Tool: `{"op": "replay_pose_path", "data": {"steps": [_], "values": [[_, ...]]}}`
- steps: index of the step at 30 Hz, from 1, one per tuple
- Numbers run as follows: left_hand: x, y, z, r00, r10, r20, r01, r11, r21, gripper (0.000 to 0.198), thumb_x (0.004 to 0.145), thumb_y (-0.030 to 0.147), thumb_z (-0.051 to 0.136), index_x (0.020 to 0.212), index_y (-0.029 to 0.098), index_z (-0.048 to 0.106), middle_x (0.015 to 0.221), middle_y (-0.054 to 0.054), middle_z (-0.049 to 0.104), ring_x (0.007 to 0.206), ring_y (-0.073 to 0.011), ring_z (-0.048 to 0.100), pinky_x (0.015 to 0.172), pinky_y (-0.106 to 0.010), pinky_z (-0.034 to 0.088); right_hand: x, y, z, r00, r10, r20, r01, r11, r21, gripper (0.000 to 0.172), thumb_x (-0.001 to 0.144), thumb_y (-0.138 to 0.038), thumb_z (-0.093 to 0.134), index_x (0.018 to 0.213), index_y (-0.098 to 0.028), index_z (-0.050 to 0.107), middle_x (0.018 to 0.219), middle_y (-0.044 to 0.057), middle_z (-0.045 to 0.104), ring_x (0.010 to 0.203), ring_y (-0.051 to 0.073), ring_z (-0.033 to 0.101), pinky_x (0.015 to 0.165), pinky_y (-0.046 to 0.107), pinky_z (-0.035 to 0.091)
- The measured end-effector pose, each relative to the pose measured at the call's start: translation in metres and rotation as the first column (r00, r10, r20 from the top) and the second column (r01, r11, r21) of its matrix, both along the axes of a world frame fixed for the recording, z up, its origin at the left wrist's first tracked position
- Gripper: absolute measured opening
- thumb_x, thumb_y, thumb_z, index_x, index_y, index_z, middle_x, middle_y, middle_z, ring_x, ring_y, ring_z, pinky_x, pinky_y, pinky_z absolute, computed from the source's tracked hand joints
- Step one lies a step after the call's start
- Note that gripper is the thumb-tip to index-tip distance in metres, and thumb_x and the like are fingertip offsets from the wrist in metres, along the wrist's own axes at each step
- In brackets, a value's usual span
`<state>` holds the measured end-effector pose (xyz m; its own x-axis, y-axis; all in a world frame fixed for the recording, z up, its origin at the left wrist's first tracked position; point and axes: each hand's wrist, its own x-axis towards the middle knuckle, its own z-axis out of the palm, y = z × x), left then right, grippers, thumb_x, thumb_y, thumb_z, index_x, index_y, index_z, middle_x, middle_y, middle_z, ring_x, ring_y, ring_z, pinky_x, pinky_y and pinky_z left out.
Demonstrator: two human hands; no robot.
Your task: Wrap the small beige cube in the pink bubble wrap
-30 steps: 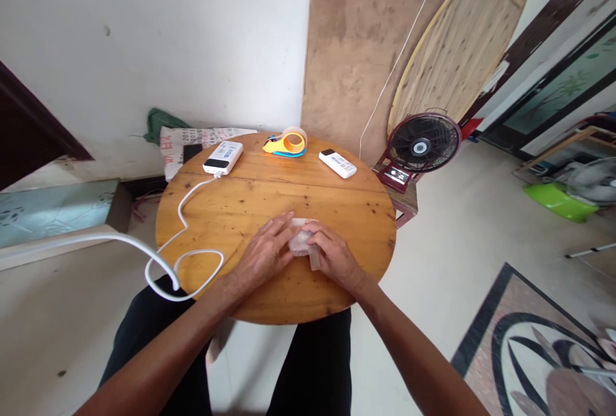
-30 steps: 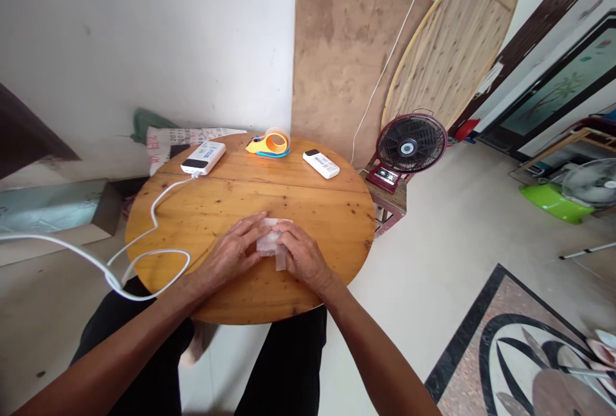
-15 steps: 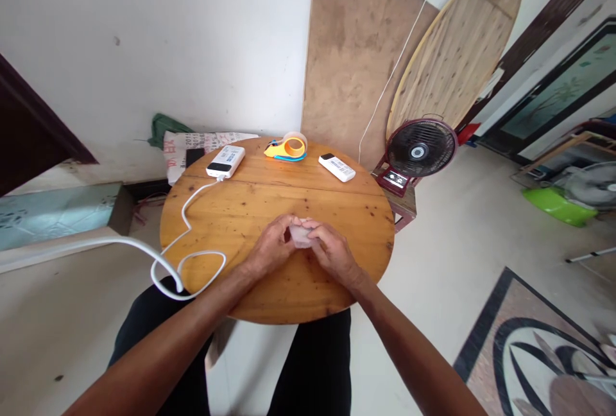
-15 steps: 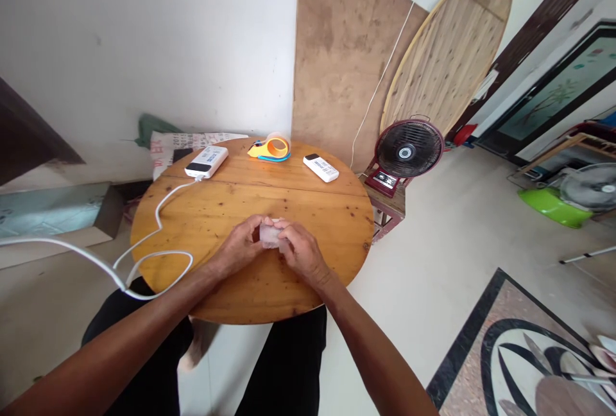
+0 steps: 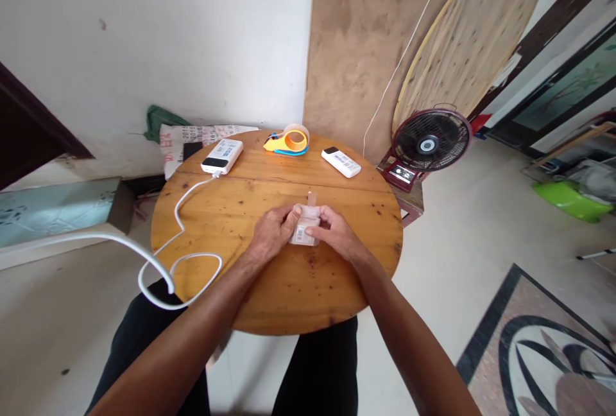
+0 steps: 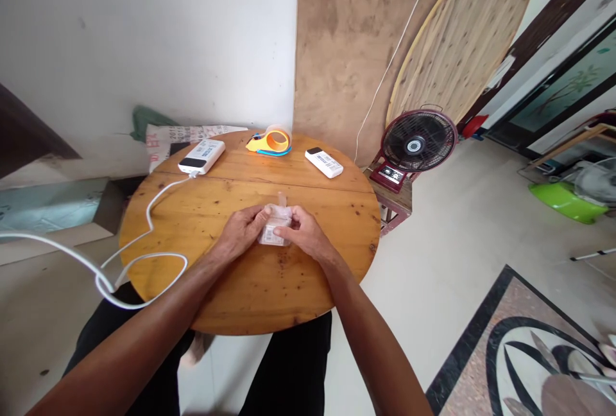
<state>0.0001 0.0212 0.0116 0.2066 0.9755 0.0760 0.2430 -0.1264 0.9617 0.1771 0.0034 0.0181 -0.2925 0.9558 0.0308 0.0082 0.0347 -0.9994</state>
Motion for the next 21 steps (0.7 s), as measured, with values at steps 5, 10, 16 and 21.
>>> {"op": "replay_pose_path", "data": {"steps": [5,10,16,21], "values": [[0.002,-0.004,0.008,0.956,-0.065,0.285,0.119,0.977,-0.176,0.042,0.07,0.036,0.067,0.105,0.014,0.065,0.092,-0.005,0.072,0.079,-0.0196,0.064,0.069,-0.028,0.048,-0.006,0.0,-0.002,0.998,-0.066,0.008,0.066,0.998,0.012,0.036,0.07,-0.034,0.074,0.099,-0.02,0.059,0.103,0.003,0.069,0.094,0.019,0.065,0.085,0.035,0.052],[0.005,-0.007,0.012,0.886,-0.074,0.458,0.201,0.951,-0.235,0.047,0.062,0.033,0.075,0.103,0.013,0.064,0.094,-0.006,0.072,0.081,-0.0193,0.065,0.074,-0.03,0.049,-0.005,-0.004,-0.001,0.996,-0.087,0.009,0.087,0.995,0.044,0.037,0.071,-0.038,0.073,0.101,-0.02,0.061,0.101,0.002,0.071,0.091,0.019,0.066,0.084,0.034,0.053],[0.001,-0.005,0.002,0.872,-0.118,0.474,0.24,0.949,-0.206,0.044,0.067,0.037,0.077,0.102,0.013,0.065,0.094,-0.005,0.071,0.077,-0.015,0.063,0.073,-0.027,0.048,-0.002,-0.002,-0.009,0.996,-0.091,-0.002,0.091,0.995,0.048,0.036,0.074,-0.04,0.072,0.103,-0.019,0.065,0.096,0.002,0.071,0.085,0.017,0.065,0.08,0.031,0.052],[0.0,-0.002,-0.005,0.88,-0.127,0.457,0.232,0.956,-0.181,0.044,0.066,0.043,0.078,0.096,0.014,0.066,0.089,-0.004,0.071,0.071,-0.0134,0.062,0.069,-0.026,0.047,-0.001,-0.001,-0.01,0.995,-0.099,-0.016,0.1,0.994,0.046,0.038,0.074,-0.039,0.073,0.105,-0.019,0.067,0.098,0.002,0.071,0.086,0.016,0.065,0.08,0.029,0.051]]}}
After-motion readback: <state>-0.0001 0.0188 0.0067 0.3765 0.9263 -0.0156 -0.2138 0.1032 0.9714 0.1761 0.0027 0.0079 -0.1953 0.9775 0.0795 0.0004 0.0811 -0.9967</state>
